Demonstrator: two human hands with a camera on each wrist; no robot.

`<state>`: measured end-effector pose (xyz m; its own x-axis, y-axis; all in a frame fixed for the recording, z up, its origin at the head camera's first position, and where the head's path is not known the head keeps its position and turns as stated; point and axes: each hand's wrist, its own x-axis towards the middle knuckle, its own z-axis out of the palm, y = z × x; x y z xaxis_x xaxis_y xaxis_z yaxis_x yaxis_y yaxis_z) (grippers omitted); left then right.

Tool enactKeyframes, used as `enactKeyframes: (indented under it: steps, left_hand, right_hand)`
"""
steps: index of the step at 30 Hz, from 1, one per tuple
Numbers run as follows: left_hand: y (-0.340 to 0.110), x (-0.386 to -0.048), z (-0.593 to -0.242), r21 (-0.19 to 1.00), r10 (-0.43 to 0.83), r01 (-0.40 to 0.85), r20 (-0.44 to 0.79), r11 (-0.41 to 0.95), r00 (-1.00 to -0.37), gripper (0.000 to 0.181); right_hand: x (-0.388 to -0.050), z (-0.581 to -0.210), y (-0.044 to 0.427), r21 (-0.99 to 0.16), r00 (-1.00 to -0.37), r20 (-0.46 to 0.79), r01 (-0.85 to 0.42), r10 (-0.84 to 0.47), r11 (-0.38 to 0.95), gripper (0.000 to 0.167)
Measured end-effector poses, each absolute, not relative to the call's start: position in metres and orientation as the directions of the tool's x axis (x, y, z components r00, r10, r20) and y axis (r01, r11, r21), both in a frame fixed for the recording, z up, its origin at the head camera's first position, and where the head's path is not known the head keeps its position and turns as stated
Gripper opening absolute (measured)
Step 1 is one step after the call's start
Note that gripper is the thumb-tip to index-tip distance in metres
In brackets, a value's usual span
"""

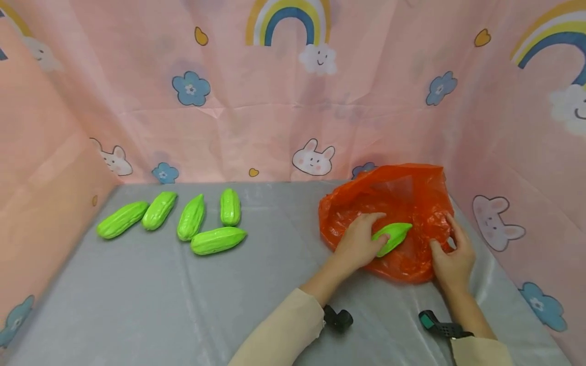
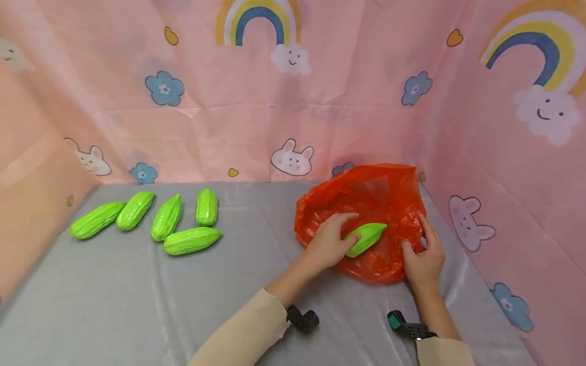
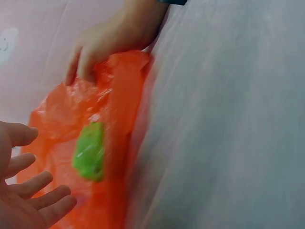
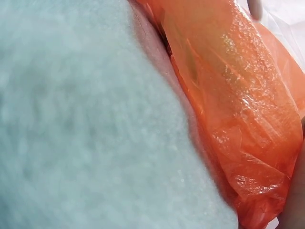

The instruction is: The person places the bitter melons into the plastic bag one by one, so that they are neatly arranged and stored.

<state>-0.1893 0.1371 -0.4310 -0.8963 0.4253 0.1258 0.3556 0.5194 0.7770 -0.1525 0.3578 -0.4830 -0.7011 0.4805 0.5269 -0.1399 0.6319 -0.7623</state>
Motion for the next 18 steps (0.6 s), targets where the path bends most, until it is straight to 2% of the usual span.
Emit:
enactKeyframes:
  steps: [7, 12, 18]
  left_hand:
    - [0.099, -0.188, -0.407, 0.747, 0.439, 0.394, 0.152, 0.535, -0.886, 0.041]
    - [0.069, -0.190, -0.391, 0.707, 0.461, 0.438, 0.176, 0.555, -0.870, 0.035]
    - [0.040, -0.189, -0.384, 0.716, 0.473, 0.431, 0.160, 0.549, -0.866, 0.033]
  right_hand:
    - [-0.153, -0.483, 0.361, -0.758, -0.683, 0.553, -0.175, 0.477, 0.628, 0.065]
    - [-0.156, -0.479, 0.360, -0.766, -0.701, 0.537, -0.171, 0.470, 0.619, 0.065]
    - [-0.156, -0.482, 0.360, -0.770, -0.707, 0.516, -0.136, 0.483, 0.623, 0.065]
